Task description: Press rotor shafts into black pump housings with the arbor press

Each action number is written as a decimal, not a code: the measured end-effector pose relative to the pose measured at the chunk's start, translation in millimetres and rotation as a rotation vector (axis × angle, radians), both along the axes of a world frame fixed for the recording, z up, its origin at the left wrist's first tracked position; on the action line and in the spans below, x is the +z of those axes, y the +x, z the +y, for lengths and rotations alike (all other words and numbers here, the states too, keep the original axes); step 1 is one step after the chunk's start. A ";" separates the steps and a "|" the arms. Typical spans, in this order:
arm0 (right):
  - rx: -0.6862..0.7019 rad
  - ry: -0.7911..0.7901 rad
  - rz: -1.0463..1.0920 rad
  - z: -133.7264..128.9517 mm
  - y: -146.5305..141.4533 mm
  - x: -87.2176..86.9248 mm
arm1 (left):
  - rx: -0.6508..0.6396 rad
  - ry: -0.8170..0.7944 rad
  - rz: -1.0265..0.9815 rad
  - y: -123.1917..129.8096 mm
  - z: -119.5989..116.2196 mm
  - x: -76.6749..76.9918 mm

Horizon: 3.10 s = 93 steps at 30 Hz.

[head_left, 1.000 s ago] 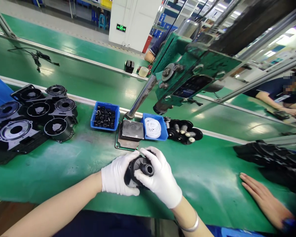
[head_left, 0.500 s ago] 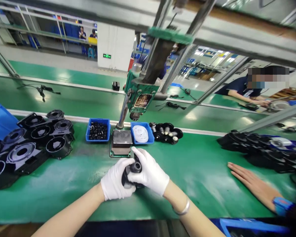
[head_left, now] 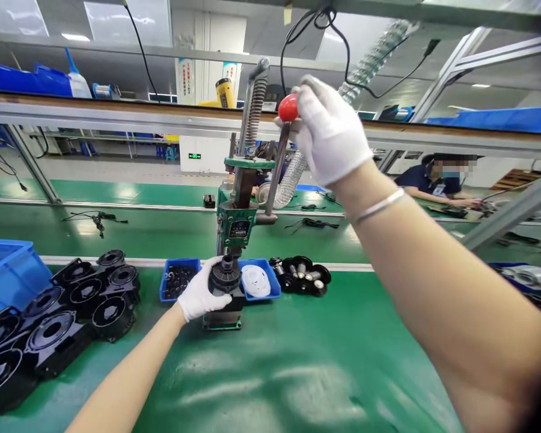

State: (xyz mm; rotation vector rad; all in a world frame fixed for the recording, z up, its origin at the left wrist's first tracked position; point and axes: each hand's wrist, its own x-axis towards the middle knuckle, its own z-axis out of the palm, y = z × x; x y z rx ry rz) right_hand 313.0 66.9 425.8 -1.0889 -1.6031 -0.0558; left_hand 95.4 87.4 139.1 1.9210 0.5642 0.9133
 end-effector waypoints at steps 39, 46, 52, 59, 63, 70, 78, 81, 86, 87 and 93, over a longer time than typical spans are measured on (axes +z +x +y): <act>0.148 0.630 0.284 -123.7 -54.8 -130.2 | -0.102 0.052 0.140 0.1 30.8 -15.0; 0.069 0.659 0.256 -123.1 -56.2 -137.2 | -0.156 -0.019 0.173 -6.5 31.9 -8.6; 0.153 0.696 0.273 -125.6 -54.8 -138.3 | -0.194 -0.065 0.145 -8.8 28.0 -3.0; 0.092 0.404 0.262 -137.2 -48.1 -127.5 | -0.186 -0.086 0.075 -7.3 17.6 -0.8; -0.005 0.109 0.368 -143.0 -26.8 -184.0 | -0.212 -0.090 0.049 -26.3 -14.6 -8.0; -0.046 -0.492 0.106 -169.5 -17.2 -312.4 | -0.467 -0.321 0.207 -53.0 -64.0 -54.3; 0.086 -0.656 -0.259 -176.9 -38.6 -318.9 | -0.371 0.007 0.408 -78.1 -62.7 -45.9; 0.088 -0.693 -0.387 -167.1 -39.2 -321.3 | -0.311 0.152 0.576 -77.0 -70.2 -41.1; 0.113 -0.695 -0.572 -154.6 -40.8 -325.6 | -0.216 0.184 0.675 -68.5 -73.3 -49.3; 0.110 -0.690 -0.586 -153.6 -41.2 -326.0 | -0.208 0.179 0.673 -67.3 -72.9 -50.5; 0.036 -0.778 -0.279 -161.8 -40.9 -340.7 | -0.089 0.048 0.587 -64.9 -85.4 -57.1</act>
